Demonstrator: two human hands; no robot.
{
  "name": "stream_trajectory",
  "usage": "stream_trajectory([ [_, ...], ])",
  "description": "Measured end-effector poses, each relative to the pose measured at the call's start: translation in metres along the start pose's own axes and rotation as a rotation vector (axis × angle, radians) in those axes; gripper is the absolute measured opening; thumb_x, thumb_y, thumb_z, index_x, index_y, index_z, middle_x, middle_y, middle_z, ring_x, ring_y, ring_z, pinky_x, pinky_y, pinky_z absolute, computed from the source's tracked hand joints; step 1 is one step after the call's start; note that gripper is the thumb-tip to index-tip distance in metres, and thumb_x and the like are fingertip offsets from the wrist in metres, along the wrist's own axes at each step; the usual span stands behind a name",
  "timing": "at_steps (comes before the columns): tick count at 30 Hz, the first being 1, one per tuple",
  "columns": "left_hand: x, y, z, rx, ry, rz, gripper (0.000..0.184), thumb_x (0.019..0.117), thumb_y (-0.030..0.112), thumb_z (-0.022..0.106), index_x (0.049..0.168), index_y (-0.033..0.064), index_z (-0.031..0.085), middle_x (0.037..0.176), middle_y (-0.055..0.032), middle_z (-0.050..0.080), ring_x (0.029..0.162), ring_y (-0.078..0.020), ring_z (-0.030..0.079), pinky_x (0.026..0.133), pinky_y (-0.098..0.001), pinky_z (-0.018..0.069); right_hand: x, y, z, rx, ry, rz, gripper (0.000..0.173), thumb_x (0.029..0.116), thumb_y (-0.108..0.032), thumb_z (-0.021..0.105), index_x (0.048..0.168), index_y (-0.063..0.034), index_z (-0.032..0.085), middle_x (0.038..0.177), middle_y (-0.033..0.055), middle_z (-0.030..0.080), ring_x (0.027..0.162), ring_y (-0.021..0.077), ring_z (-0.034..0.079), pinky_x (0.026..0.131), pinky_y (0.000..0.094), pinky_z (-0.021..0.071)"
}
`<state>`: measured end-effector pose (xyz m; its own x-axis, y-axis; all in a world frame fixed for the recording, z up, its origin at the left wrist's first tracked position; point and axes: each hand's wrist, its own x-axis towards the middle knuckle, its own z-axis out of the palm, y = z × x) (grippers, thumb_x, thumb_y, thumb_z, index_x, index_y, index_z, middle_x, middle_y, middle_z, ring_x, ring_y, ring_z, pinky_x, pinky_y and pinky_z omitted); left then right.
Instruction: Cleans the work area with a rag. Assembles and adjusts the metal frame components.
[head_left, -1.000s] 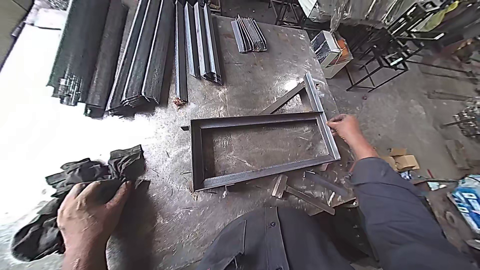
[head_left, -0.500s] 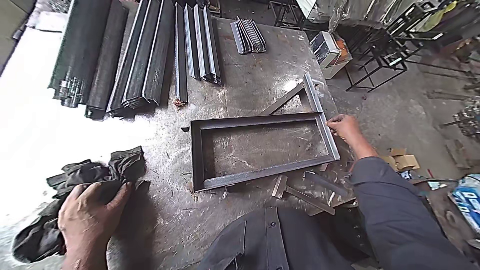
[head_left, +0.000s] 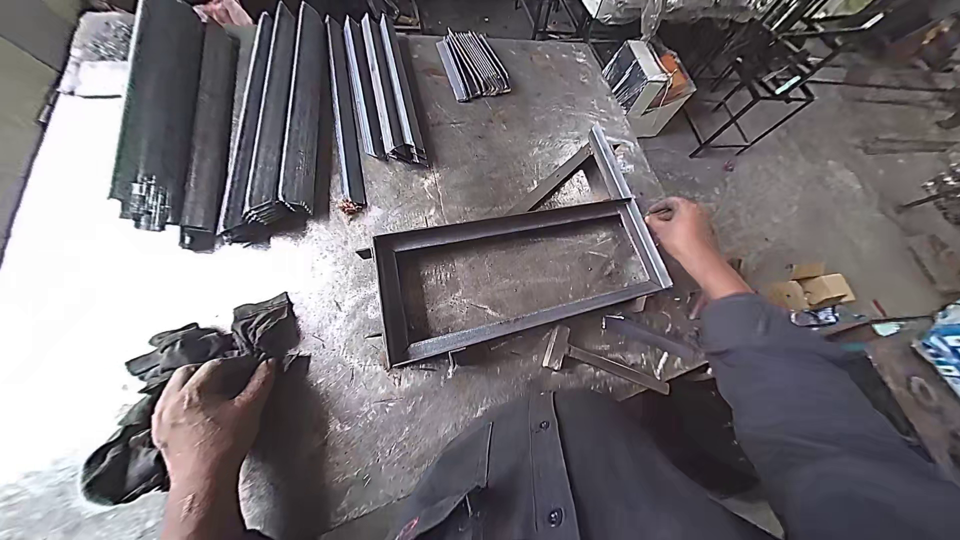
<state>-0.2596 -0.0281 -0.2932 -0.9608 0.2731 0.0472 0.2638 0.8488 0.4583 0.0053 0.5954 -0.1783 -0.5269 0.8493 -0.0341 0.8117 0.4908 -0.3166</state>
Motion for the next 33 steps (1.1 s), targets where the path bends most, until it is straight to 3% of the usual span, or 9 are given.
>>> stream_trajectory([
  [4, -0.004, 0.012, -0.01, 0.033, -0.038, 0.007, 0.05, 0.0929, 0.043, 0.067, 0.114, -0.0022, 0.069, 0.129, -0.0323, 0.06, 0.127, -0.0506, 0.053, 0.109, -0.07, 0.0363, -0.107, -0.021, -0.017, -0.069, -0.077, -0.293, 0.031, 0.1013, -0.034, 0.064, 0.121, -0.0108, 0.071, 0.106, 0.0134, 0.073, 0.096, 0.0331, 0.071, 0.086, 0.0599, 0.0552],
  [6, -0.004, 0.022, -0.014, 0.067, -0.063, -0.015, 0.046, 0.0939, 0.04, 0.068, 0.115, -0.0008, 0.07, 0.13, -0.0324, 0.059, 0.128, -0.0513, 0.053, 0.108, -0.0709, 0.0369, -0.146, -0.005, -0.007, -0.162, -0.128, -0.381, 0.03, 0.1006, -0.038, 0.063, 0.116, -0.0134, 0.074, 0.104, 0.0122, 0.073, 0.093, 0.0324, 0.072, 0.082, 0.0583, 0.0563],
  [9, -0.014, 0.05, -0.023, 0.084, -0.044, -0.13, 0.043, 0.0967, 0.039, 0.067, 0.12, 0.0031, 0.07, 0.137, -0.032, 0.057, 0.133, -0.0517, 0.049, 0.107, -0.0728, 0.0357, -0.172, 0.037, 0.015, -0.222, -0.117, -0.434, 0.031, 0.1011, -0.037, 0.059, 0.114, -0.012, 0.074, 0.106, 0.013, 0.073, 0.099, 0.0323, 0.071, 0.087, 0.0529, 0.056],
  [14, -0.036, 0.127, -0.023, -0.024, 0.067, -0.144, 0.051, 0.1001, 0.044, 0.061, 0.129, 0.0031, 0.068, 0.139, -0.0282, 0.058, 0.136, -0.0455, 0.05, 0.115, -0.063, 0.0351, -0.178, 0.09, 0.031, -0.195, -0.054, -0.489, 0.036, 0.1006, -0.04, 0.059, 0.114, -0.011, 0.074, 0.113, 0.0132, 0.073, 0.108, 0.032, 0.069, 0.095, 0.0496, 0.0544],
  [17, -0.03, 0.17, -0.013, -0.08, -0.073, -0.13, 0.056, 0.1024, 0.049, 0.058, 0.127, 0.0005, 0.069, 0.126, -0.0268, 0.067, 0.123, -0.0443, 0.061, 0.107, -0.0663, 0.0421, -0.175, 0.104, 0.038, -0.172, -0.03, -0.573, 0.037, 0.1014, -0.043, 0.057, 0.116, -0.0123, 0.073, 0.115, 0.0123, 0.072, 0.111, 0.0317, 0.068, 0.097, 0.0495, 0.0536],
  [19, -0.021, 0.19, -0.006, -0.09, -0.128, -0.154, 0.055, 0.1019, 0.051, 0.058, 0.121, 0.0009, 0.072, 0.117, -0.0268, 0.07, 0.114, -0.045, 0.065, 0.102, -0.0695, 0.0438, -0.172, 0.107, 0.039, -0.17, -0.038, -0.615, 0.033, 0.1016, -0.038, 0.058, 0.117, -0.0129, 0.073, 0.113, 0.0118, 0.072, 0.109, 0.0315, 0.069, 0.095, 0.0488, 0.0545],
  [22, -0.007, 0.214, 0.005, -0.07, -0.134, -0.239, 0.049, 0.1001, 0.049, 0.063, 0.11, 0.002, 0.074, 0.105, -0.0236, 0.073, 0.101, -0.0403, 0.071, 0.094, -0.066, 0.0516, -0.163, 0.112, 0.038, -0.14, -0.078, -0.614, 0.026, 0.1024, -0.026, 0.056, 0.117, -0.0139, 0.073, 0.11, 0.0115, 0.073, 0.106, 0.03, 0.07, 0.093, 0.0454, 0.0561],
  [27, -0.006, 0.235, 0.018, 0.072, -0.144, -0.4, 0.045, 0.0971, 0.042, 0.069, 0.108, -0.0021, 0.073, 0.116, -0.0346, 0.066, 0.117, -0.0534, 0.061, 0.096, -0.0751, 0.0438, -0.157, 0.114, 0.033, -0.137, -0.206, -0.557, 0.029, 0.1039, -0.028, 0.056, 0.122, -0.0123, 0.072, 0.113, 0.0139, 0.073, 0.106, 0.0327, 0.07, 0.09, 0.0486, 0.0567],
  [33, -0.002, 0.225, 0.032, 0.114, -0.082, -0.521, 0.055, 0.0886, 0.049, 0.075, 0.104, -0.0039, 0.07, 0.115, -0.0349, 0.066, 0.112, -0.0546, 0.062, 0.09, -0.0773, 0.0467, -0.155, 0.121, 0.037, -0.163, -0.18, -0.634, 0.026, 0.1016, -0.027, 0.061, 0.113, -0.009, 0.075, 0.105, 0.0147, 0.073, 0.098, 0.0331, 0.072, 0.079, 0.0498, 0.0593],
])
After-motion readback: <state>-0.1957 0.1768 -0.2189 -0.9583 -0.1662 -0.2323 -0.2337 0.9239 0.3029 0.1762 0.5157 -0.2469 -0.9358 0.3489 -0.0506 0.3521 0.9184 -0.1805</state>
